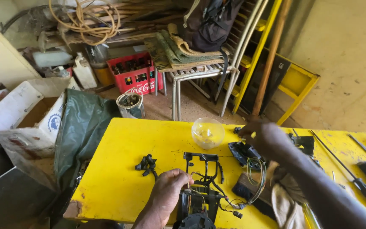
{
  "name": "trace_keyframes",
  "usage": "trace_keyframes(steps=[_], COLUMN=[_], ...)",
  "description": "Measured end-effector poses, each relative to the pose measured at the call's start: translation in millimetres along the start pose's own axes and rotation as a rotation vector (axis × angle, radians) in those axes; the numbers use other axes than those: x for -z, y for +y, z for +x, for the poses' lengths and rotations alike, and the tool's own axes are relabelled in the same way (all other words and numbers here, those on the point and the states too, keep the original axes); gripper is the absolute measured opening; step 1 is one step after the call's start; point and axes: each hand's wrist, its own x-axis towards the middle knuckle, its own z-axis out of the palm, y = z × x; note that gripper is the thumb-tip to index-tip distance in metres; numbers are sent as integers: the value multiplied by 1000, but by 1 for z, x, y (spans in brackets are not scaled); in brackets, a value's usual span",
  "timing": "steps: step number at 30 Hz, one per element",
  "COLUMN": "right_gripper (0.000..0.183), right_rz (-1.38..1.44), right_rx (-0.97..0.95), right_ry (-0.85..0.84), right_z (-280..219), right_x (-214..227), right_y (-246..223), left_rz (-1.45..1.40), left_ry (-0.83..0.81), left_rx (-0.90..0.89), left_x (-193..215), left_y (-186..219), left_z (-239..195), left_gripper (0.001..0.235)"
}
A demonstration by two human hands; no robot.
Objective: The person is assembling a complex mechanical device, fitting plastic components and gears together and organizing wires on a yellow workbench.
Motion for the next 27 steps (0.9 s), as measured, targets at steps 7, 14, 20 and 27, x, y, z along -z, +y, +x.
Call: trace_keyframes(steps=[7,14,20,27], right_gripper=[13,22,14,23], right_rz=[55,-95,71,-113], right_rx=[25,74,153,333], right_ry=[57,-59,-48,-184], right_z=[67,92,10,-37], right_x=[-17,-39,-15,-87], right_y=[44,32,-32,-39], left_rz=[-21,30,132,139], left_ry=[-26,-56,-60,-105], left_rx=[3,33,47,23], left_x=[1,4,18,22], left_y=[-5,-8,8,0], left_z=[7,8,-1,-4], left_gripper=[21,25,23,23])
